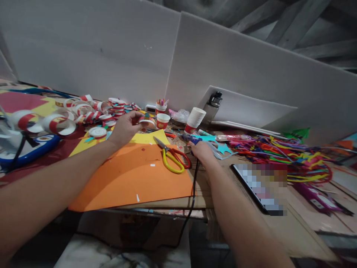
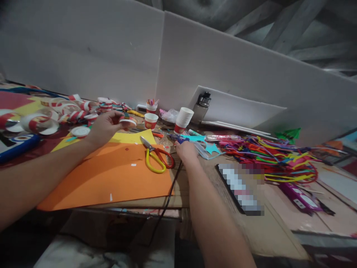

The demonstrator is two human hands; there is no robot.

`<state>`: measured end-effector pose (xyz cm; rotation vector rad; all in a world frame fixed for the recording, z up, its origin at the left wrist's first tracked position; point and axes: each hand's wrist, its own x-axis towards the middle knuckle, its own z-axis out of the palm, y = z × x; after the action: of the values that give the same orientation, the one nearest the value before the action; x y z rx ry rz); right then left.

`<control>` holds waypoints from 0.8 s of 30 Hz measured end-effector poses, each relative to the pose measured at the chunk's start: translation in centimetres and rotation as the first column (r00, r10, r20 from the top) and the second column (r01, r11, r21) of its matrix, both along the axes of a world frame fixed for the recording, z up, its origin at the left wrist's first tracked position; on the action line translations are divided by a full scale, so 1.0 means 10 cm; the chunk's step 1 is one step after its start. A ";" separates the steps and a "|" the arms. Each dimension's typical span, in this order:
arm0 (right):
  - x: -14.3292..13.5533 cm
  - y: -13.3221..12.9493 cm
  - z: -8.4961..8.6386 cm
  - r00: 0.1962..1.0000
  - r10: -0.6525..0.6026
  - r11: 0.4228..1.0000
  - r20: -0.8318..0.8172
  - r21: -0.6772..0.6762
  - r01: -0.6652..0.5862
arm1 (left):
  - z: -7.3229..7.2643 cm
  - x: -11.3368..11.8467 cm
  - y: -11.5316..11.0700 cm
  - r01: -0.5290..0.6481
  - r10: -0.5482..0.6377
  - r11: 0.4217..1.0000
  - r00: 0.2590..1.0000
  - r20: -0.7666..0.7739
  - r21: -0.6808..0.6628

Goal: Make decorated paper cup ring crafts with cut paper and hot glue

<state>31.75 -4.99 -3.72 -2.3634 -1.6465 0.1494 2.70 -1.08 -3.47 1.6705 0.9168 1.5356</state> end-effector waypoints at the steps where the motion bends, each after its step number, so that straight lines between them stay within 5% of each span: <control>1: 0.00 -0.01 0.01 0.999 -0.019 1.000 0.038 -0.008 0.019 | 0.01 0.00 -0.01 -0.002 0.002 1.000 1.000 0.000 -0.007; 4: -0.04 -0.07 0.07 0.981 -0.071 0.997 0.181 0.026 0.067 | 0.05 0.02 -0.04 -0.007 0.007 1.000 1.000 0.013 -0.024; 7: -0.13 -0.12 0.13 0.967 -0.054 0.971 0.249 0.237 -0.007 | 0.07 0.03 -0.06 -0.003 0.005 0.999 0.999 0.051 -0.038; 10: -0.32 -0.17 0.14 0.945 0.326 0.850 0.037 0.426 -0.310 | 0.08 0.03 -0.07 -0.009 0.012 0.999 0.998 0.059 -0.049; 12: -0.49 -0.21 0.11 0.772 0.614 0.740 -0.164 0.459 -0.491 | 0.09 0.04 -0.08 -0.013 0.015 0.999 0.999 0.041 -0.046; 14: -0.64 -0.25 0.06 0.568 0.790 0.605 -0.231 0.443 -0.662 | 0.09 0.04 -0.09 -0.012 0.013 0.999 1.000 0.016 -0.045; 16: -0.76 -0.28 0.01 0.468 0.854 0.520 -0.228 0.401 -0.754 | 0.09 0.04 -0.09 -0.008 0.008 0.999 1.000 -0.004 -0.050; 19: -0.84 -0.28 -0.03 0.440 0.885 0.465 -0.150 0.312 -0.829 | 0.08 0.03 -0.08 0.005 -0.006 0.998 1.000 -0.019 -0.058; 24: -0.89 -0.26 -0.03 0.465 0.885 0.455 0.023 0.178 -0.873 | 0.07 0.03 -0.07 -0.007 0.005 0.999 0.999 -0.054 -0.039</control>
<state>22.87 -7.57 -4.03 -1.1020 -2.5592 0.2639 2.97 -1.74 -2.78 1.6905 0.9745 1.4731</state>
